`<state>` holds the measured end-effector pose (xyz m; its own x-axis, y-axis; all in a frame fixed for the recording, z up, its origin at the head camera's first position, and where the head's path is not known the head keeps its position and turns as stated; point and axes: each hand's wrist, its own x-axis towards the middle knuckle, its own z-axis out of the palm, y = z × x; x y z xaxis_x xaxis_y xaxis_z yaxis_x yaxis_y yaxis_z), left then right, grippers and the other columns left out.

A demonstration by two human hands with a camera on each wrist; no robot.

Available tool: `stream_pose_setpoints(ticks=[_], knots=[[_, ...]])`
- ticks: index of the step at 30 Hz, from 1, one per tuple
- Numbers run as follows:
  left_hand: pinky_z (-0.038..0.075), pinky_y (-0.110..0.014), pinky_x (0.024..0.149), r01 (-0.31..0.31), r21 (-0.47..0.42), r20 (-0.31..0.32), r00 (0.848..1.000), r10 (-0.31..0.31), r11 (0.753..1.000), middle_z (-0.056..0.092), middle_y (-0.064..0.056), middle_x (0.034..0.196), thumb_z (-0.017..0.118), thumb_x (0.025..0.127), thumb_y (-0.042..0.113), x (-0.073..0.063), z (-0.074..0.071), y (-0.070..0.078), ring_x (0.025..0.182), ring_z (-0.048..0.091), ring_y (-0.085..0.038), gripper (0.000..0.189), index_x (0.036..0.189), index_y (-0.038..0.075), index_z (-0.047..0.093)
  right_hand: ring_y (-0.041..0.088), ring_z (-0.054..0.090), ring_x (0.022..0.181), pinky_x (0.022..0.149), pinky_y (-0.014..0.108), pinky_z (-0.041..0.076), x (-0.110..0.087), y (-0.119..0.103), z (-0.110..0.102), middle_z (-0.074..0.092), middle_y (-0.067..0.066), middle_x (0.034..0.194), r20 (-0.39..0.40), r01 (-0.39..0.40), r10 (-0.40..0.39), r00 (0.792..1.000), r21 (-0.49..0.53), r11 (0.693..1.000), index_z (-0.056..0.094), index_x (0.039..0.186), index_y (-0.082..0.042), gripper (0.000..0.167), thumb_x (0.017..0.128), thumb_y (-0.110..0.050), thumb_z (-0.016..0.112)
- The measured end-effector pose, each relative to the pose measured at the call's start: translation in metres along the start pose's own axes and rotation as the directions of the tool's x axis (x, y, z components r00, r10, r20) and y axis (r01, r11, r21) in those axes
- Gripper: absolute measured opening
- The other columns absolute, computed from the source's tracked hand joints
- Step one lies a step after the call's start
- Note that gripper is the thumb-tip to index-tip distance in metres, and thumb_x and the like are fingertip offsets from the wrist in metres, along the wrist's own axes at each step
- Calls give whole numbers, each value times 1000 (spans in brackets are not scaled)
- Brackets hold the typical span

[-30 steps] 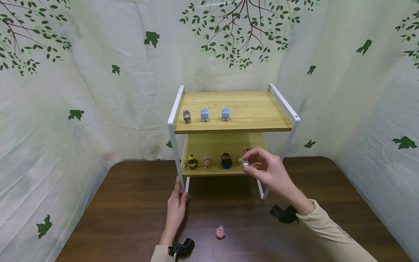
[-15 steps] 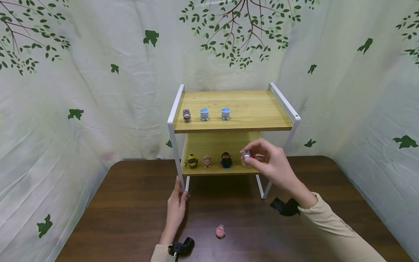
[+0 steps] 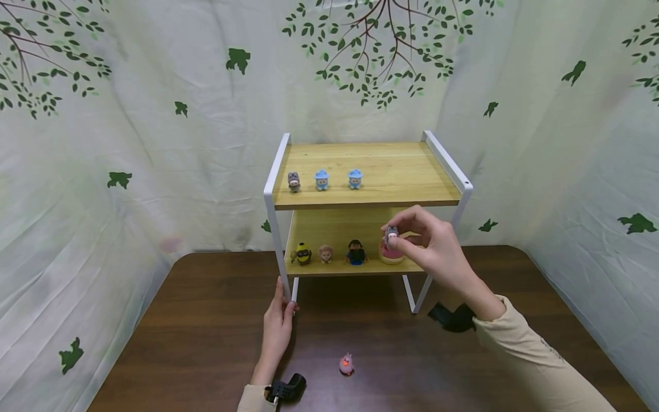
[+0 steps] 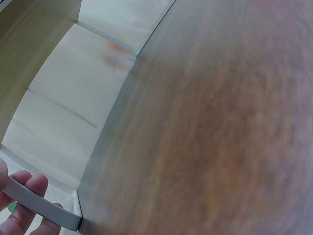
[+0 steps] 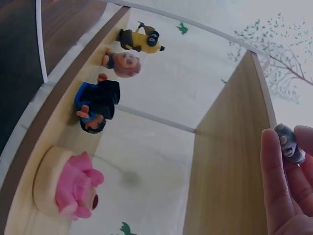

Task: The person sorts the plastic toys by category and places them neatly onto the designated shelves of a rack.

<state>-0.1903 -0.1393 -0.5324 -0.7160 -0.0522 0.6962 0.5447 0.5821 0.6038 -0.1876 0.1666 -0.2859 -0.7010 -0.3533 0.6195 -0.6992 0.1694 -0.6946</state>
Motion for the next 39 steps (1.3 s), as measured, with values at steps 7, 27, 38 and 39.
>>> stream_pose_setpoints(ticks=[7, 27, 38, 39], knots=[[50, -36, 60, 2, -4, -1, 1000, -3, 1000, 56, -10, 78, 58, 87, -14, 0, 0, 0, 68, 61, -23, 84, 154, 18, 17, 20, 64, 88, 75, 30, 54, 4, -4, -2, 65, 10, 99, -6, 4, -4, 1000, 8, 1000, 59, 103, 2, 22, 84, 12, 65], [50, -36, 60, 13, 9, -1, 1000, -13, 1000, 57, -9, 78, 58, 89, -11, -1, 0, 1, 68, 60, -22, 82, 154, 18, 17, 22, 66, 83, 73, 31, 54, 24, -19, -7, 66, 13, 98, -36, 37, -37, 999, 20, 999, 59, 104, 3, 19, 86, 9, 65], [50, -37, 61, 4, 10, -4, 1000, -4, 1000, 57, -9, 78, 59, 89, -11, 0, 0, 1, 68, 61, -22, 81, 154, 16, 18, 21, 65, 84, 76, 30, 53, 34, -22, -13, 66, 17, 100, -81, 41, -39, 996, 18, 999, 58, 105, 6, 21, 86, 8, 65], [50, -37, 61, 3, 11, -3, 1000, -3, 1000, 57, -9, 78, 59, 89, -11, 0, 0, 1, 68, 61, -22, 81, 154, 16, 18, 21, 65, 85, 75, 30, 53, 35, -22, -13, 65, 19, 100, -84, 45, -43, 996, 22, 999, 57, 105, 6, 20, 86, 8, 64]])
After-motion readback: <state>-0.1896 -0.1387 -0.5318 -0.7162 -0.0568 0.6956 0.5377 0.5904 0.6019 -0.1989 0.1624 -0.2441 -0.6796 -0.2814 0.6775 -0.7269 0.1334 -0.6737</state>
